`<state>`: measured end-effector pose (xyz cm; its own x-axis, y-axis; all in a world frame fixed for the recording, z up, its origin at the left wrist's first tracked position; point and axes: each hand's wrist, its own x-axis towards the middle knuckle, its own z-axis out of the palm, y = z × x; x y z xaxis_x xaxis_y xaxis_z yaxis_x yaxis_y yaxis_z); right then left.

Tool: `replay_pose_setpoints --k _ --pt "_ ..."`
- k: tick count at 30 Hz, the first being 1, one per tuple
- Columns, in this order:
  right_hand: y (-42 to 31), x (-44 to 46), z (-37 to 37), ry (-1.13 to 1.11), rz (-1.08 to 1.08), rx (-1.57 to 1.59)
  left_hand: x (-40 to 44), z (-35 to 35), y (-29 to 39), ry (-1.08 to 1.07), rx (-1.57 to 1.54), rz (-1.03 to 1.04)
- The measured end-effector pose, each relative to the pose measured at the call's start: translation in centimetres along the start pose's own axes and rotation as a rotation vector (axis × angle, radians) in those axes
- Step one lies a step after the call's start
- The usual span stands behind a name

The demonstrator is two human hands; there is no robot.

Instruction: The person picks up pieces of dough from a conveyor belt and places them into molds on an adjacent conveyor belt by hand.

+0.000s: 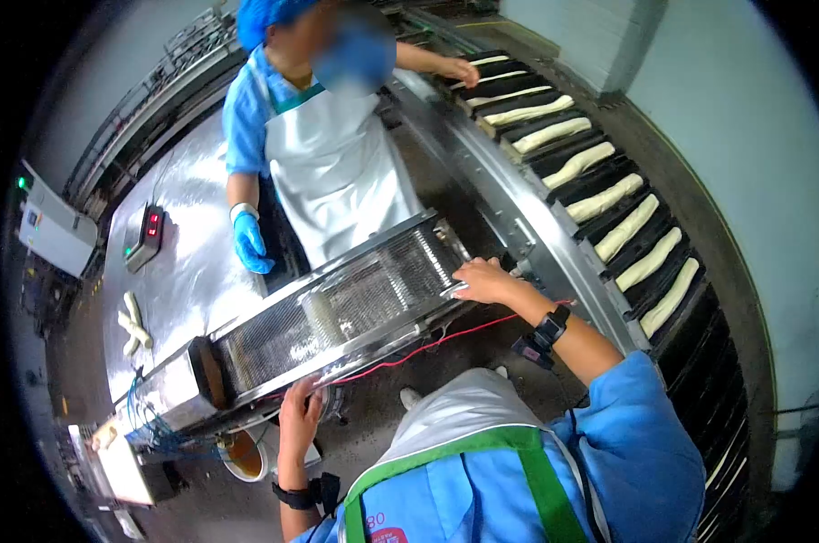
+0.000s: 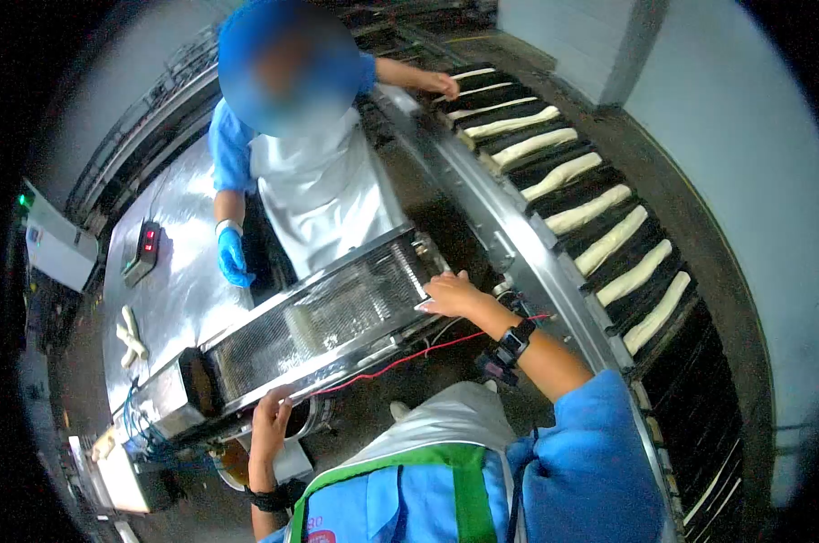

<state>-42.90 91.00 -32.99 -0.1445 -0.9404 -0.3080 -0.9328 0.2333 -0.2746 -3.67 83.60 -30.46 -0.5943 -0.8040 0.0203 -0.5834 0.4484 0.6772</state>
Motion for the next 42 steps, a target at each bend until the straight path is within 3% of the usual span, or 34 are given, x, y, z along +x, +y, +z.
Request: replay_pose_setpoints --k 6,12,22,27,29,30,31,33,34,36,42 --pt "-8.8 2.9 0.3 0.054 -0.167 -0.009 -2.7 -4.9 -1.3 0.056 0.015 -0.030" --pt "-17.6 6.9 3.3 -0.155 -0.362 -0.024 -8.5 -7.2 -5.6 0.110 -0.086 -0.195" --pt "-29.9 11.2 9.1 -0.229 -0.666 -0.044 -16.5 -7.7 -8.3 0.271 -0.173 -0.340" --pt "-35.6 11.3 8.5 -0.207 -0.642 -0.167 -17.6 -8.2 -8.0 0.262 -0.135 -0.346" --pt "-38.4 13.6 11.3 -0.063 -0.634 -0.229 -18.8 -7.5 -9.6 0.251 -0.207 -0.350" --pt "-40.4 14.2 11.4 -0.151 -0.494 0.022 -19.7 -6.9 -11.2 0.262 -0.329 -0.381" --pt "-41.3 14.7 13.7 0.066 -0.605 0.281 -20.9 -6.5 -12.4 0.238 -0.339 -0.450" --pt "-44.0 10.7 10.9 0.073 -0.634 0.385 -23.3 -6.3 -13.8 0.201 -0.413 -0.522" --pt "-45.8 14.1 15.6 0.262 -0.734 0.100 -22.9 -9.0 -9.0 0.108 -0.466 -0.611" --pt "-46.2 15.1 14.5 0.104 -0.752 -0.141 -22.7 -6.9 -12.6 0.108 -0.349 -0.475" --pt "-48.4 16.1 19.2 0.356 -0.614 -0.089 -22.0 -8.2 -12.9 0.042 -0.418 -0.490"
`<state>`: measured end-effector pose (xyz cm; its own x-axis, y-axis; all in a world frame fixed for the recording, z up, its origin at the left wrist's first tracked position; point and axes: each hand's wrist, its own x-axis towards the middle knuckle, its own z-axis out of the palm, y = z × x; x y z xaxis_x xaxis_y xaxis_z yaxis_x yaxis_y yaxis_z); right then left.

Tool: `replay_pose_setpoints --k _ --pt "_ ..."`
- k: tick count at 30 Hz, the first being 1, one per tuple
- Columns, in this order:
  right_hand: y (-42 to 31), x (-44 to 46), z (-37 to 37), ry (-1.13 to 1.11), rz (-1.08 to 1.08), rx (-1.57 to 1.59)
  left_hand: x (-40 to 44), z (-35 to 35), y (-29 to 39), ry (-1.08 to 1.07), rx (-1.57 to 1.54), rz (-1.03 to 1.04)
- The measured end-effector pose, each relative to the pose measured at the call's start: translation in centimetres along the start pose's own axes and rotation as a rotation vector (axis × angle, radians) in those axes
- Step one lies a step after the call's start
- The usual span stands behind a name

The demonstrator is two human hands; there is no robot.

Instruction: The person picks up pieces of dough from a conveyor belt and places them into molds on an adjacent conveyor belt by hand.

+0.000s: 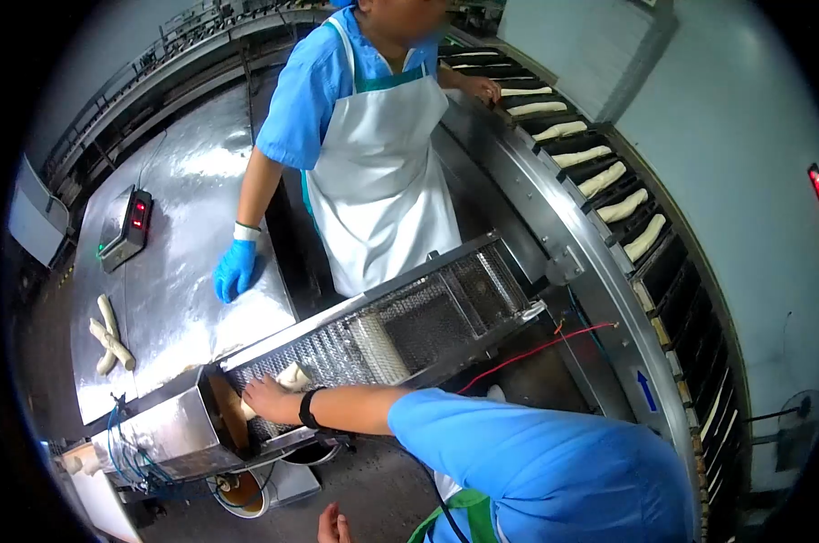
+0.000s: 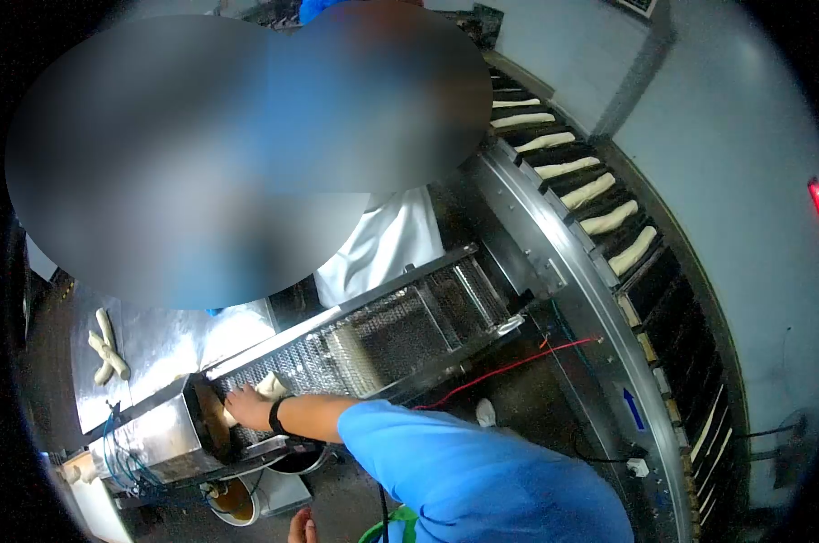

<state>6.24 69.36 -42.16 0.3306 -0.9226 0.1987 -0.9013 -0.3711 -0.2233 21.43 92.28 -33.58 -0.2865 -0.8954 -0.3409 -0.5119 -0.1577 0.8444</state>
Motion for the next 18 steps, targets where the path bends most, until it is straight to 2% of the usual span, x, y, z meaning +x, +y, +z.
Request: replay_pose_setpoints --k 1,2,5,6,8,10,12,13,14,15,16,17,18 --pt "0.4 0.2 0.6 0.087 -0.024 -0.101 0.1 -0.1 0.6 -0.008 0.000 -0.019" --pt "0.3 0.3 1.4 0.145 -0.025 -0.052 0.1 -0.4 0.7 -0.010 0.000 -0.040" --pt "2.1 1.2 0.2 -0.092 -0.076 0.180 0.9 -0.7 1.4 -0.043 0.156 -0.013" --pt "2.2 1.3 -1.6 -0.203 -0.036 0.229 1.1 -0.7 1.5 -0.036 0.161 -0.002" --pt "3.2 2.3 -3.0 -0.429 -0.018 0.452 1.7 -0.9 1.7 -0.108 0.179 0.105" --pt "3.8 3.0 -3.6 -0.410 0.025 0.619 1.9 -1.0 3.1 -0.134 0.185 0.130" --pt "4.6 0.3 -9.3 -0.661 0.255 1.141 2.5 -1.2 4.5 -0.212 0.149 0.179" --pt "4.9 -2.2 -13.1 -0.578 0.295 1.301 2.7 -0.9 6.0 -0.209 0.295 0.292" --pt "5.8 -4.5 -15.6 -0.484 0.331 1.446 3.5 -0.4 7.0 -0.269 0.180 0.223" --pt "8.1 -4.0 -12.5 -0.333 0.248 1.677 3.9 0.2 8.2 -0.284 0.247 0.278" --pt "8.2 -8.6 -18.5 -0.268 0.317 1.581 4.1 0.8 9.4 -0.299 0.309 0.341" --pt "9.6 -10.8 -19.7 -0.164 0.226 1.728 4.3 1.7 10.1 -0.284 0.172 0.212" --pt "10.9 -13.2 -20.1 -0.046 0.118 1.866 4.5 2.4 10.9 -0.335 0.205 0.243"
